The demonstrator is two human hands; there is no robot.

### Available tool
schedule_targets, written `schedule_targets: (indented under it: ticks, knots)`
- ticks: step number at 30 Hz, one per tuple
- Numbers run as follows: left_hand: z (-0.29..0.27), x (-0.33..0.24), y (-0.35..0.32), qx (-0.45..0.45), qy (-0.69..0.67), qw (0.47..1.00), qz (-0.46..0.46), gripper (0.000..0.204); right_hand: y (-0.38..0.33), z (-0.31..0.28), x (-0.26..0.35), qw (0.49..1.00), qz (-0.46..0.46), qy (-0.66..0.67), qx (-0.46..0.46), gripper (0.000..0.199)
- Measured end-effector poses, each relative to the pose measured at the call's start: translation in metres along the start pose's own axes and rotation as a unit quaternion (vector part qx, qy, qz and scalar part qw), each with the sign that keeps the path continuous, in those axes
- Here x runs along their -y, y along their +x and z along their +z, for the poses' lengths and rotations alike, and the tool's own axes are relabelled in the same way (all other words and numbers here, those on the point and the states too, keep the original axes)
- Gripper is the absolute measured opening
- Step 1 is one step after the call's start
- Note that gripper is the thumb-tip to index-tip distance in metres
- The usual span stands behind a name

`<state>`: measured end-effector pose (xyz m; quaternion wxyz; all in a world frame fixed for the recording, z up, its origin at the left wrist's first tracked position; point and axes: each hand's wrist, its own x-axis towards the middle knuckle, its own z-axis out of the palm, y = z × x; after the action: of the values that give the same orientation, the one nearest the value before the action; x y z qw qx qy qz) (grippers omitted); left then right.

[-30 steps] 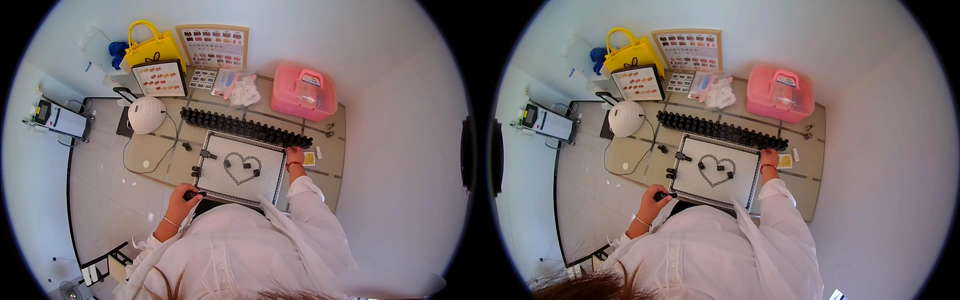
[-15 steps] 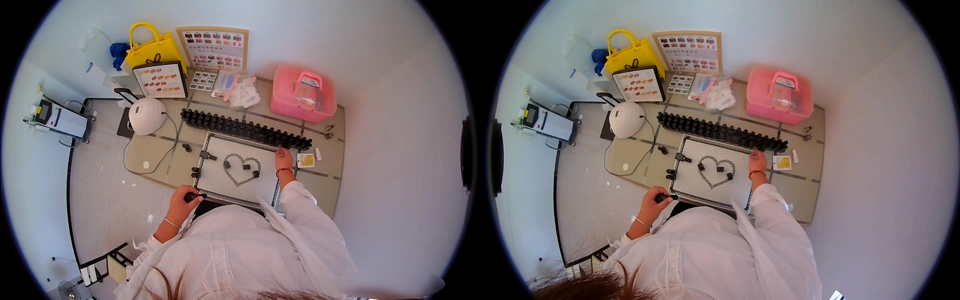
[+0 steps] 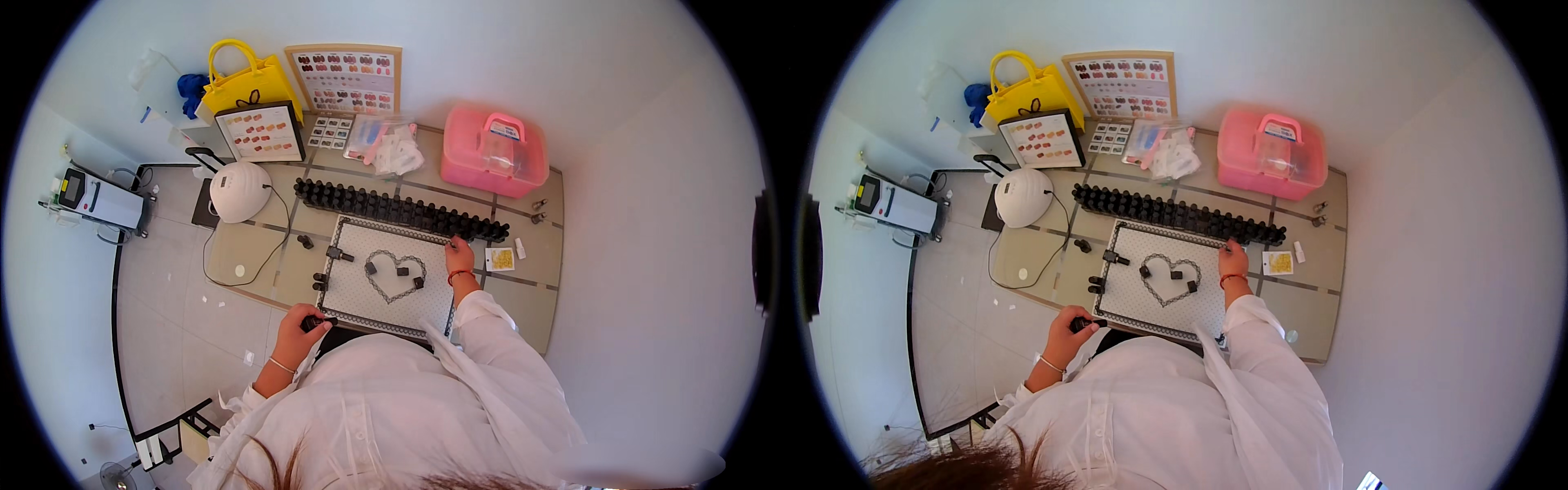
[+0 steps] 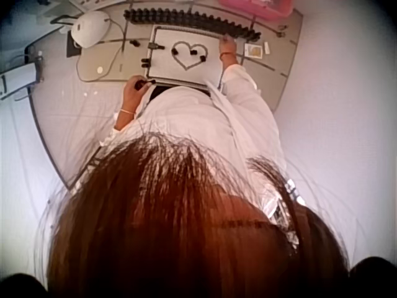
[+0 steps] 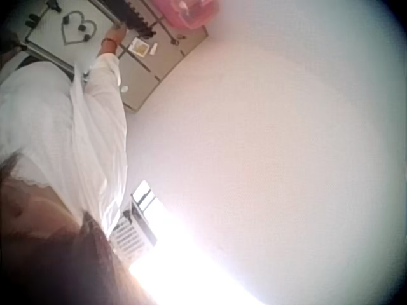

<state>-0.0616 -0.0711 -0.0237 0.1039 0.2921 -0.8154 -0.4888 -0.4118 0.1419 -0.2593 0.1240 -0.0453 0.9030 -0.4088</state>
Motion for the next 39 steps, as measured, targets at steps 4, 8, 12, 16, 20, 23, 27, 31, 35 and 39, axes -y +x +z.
schedule_targets:
  ticks: [4,8,12,16,20,23,27,31,35,39]
  knots:
    - [0.001,0.000,0.001,0.006,0.006,1.000,0.008,0.023,0.003,0.001,-0.004,1.000,0.003,-0.009,0.011,0.039]
    - [0.002,0.002,0.002,0.011,0.000,1.000,0.009,0.024,0.008,0.002,-0.013,1.000,-0.021,0.006,0.017,0.040]
    - [0.003,0.005,0.001,0.009,-0.005,1.000,0.011,0.024,0.009,-0.006,-0.013,0.998,-0.044,-0.029,0.030,0.038]
    - [0.005,0.008,0.003,0.011,-0.017,1.000,0.007,0.024,0.001,-0.011,-0.016,0.999,0.040,0.034,-0.004,0.031]
    - [0.004,0.005,-0.002,-0.001,-0.013,1.000,0.008,0.024,-0.053,-0.013,-0.002,0.969,-0.083,0.130,0.192,0.034]
    - [0.004,0.003,-0.006,-0.001,-0.007,1.000,0.005,0.024,-0.093,-0.023,0.022,0.930,-0.257,0.058,0.256,0.042]
    - [0.009,-0.002,-0.001,0.018,-0.013,1.000,0.007,0.023,-0.092,0.001,-0.001,0.958,-0.124,0.133,0.221,0.034]
    - [0.011,0.002,-0.005,0.024,-0.016,0.999,0.022,0.022,-0.082,0.000,-0.001,0.752,0.378,0.502,0.197,0.023]
    - [0.012,0.003,-0.009,0.026,-0.032,0.999,0.007,0.022,-0.082,-0.016,0.002,0.684,0.444,0.542,0.202,0.023]
    - [0.013,0.000,-0.008,0.029,-0.023,0.999,0.023,0.023,-0.077,-0.017,-0.022,0.660,0.441,0.557,0.245,0.025]
